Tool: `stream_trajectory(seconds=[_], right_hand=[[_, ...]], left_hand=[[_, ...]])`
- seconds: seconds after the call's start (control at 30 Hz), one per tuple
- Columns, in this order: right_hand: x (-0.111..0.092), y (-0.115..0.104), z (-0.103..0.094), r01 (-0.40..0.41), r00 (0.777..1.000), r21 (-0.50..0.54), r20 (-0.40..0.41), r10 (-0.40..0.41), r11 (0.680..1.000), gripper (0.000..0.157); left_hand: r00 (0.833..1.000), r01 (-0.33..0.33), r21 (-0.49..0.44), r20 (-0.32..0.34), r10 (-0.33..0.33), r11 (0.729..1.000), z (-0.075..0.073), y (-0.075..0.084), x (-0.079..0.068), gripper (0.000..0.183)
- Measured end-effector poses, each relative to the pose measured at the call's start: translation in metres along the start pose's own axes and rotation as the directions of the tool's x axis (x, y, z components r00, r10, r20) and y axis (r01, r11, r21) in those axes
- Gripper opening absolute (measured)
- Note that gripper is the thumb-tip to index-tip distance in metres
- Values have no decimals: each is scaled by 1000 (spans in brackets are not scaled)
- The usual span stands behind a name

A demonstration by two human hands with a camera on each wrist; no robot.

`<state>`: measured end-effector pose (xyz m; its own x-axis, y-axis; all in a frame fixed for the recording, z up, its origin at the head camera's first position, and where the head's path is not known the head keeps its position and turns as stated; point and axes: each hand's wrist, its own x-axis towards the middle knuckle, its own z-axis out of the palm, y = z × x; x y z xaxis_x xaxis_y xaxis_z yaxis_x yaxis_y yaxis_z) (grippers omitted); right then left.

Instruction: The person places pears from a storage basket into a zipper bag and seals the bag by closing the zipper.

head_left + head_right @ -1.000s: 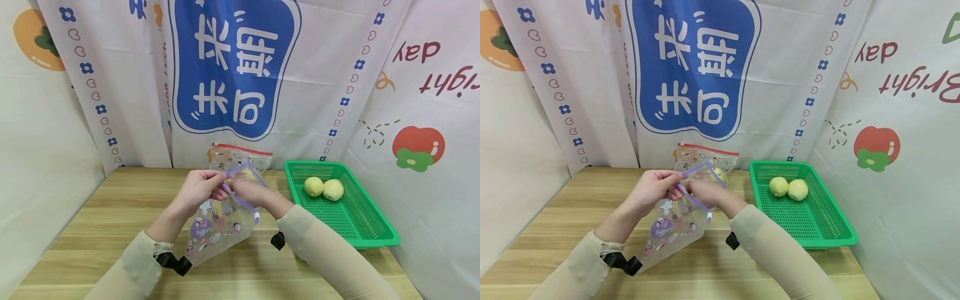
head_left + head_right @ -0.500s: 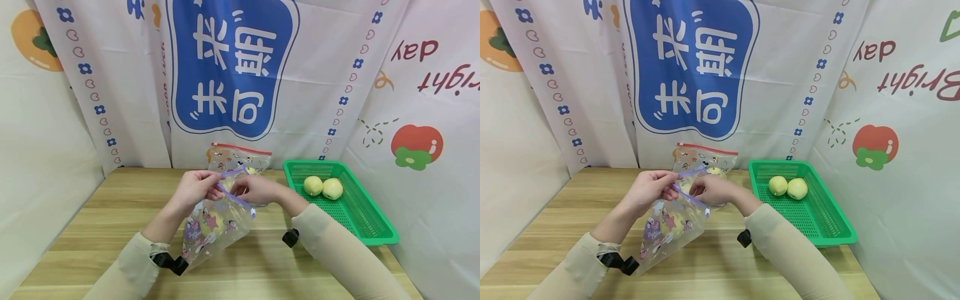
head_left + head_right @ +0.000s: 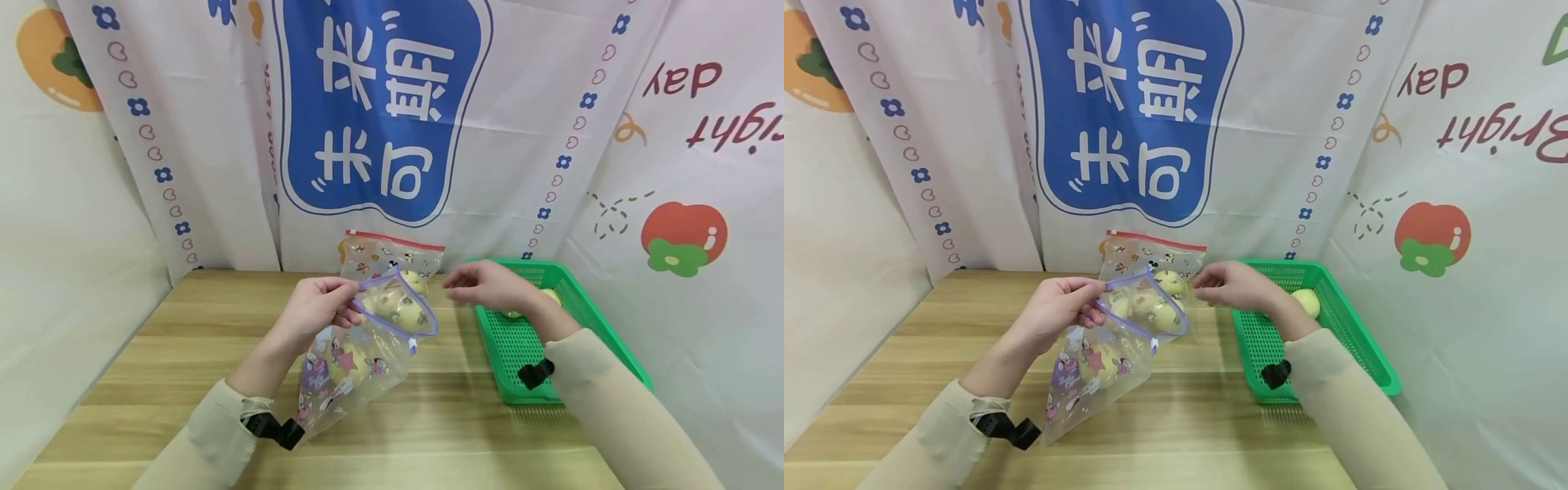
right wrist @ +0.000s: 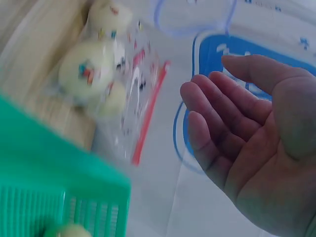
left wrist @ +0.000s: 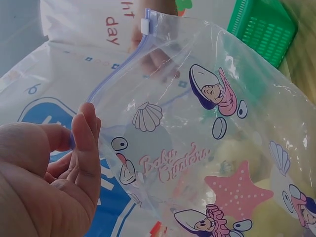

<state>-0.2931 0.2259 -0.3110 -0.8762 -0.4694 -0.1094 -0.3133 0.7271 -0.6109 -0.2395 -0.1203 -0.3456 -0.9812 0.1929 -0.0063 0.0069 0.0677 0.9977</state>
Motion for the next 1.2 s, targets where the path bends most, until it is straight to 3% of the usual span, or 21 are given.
stream_trajectory(seconds=[0.1, 0.27, 0.53, 0.7, 0.9, 1.2], right_hand=[[-12, 24, -19, -65, 997, -9, -32, 65, 998, 33], [-34, 67, -46, -102, 993, -38, -60, 100, 994, 40], [-56, 119, -68, -201, 977, -58, -86, 195, 978, 44], [-57, 140, -71, -243, 967, -54, -94, 237, 969, 46], [-43, 160, -66, -303, 949, -113, -129, 288, 946, 48], [-27, 171, -55, -447, 890, -190, -187, 415, 874, 60]], left_hand=[[1000, 1, 0, 3, -1, 1000, 0, 0, -1, 32], [1000, 1, 0, 6, -1, 1000, -2, 1, -2, 33], [1000, 11, 1, 4, -11, 1000, -6, -1, -3, 33], [1000, 9, -2, 11, -9, 1000, -6, -3, -4, 34], [1000, 1, -17, 11, -1, 1000, -7, -4, -5, 35], [1000, -2, -12, 11, 2, 1000, -9, -4, -7, 34]])
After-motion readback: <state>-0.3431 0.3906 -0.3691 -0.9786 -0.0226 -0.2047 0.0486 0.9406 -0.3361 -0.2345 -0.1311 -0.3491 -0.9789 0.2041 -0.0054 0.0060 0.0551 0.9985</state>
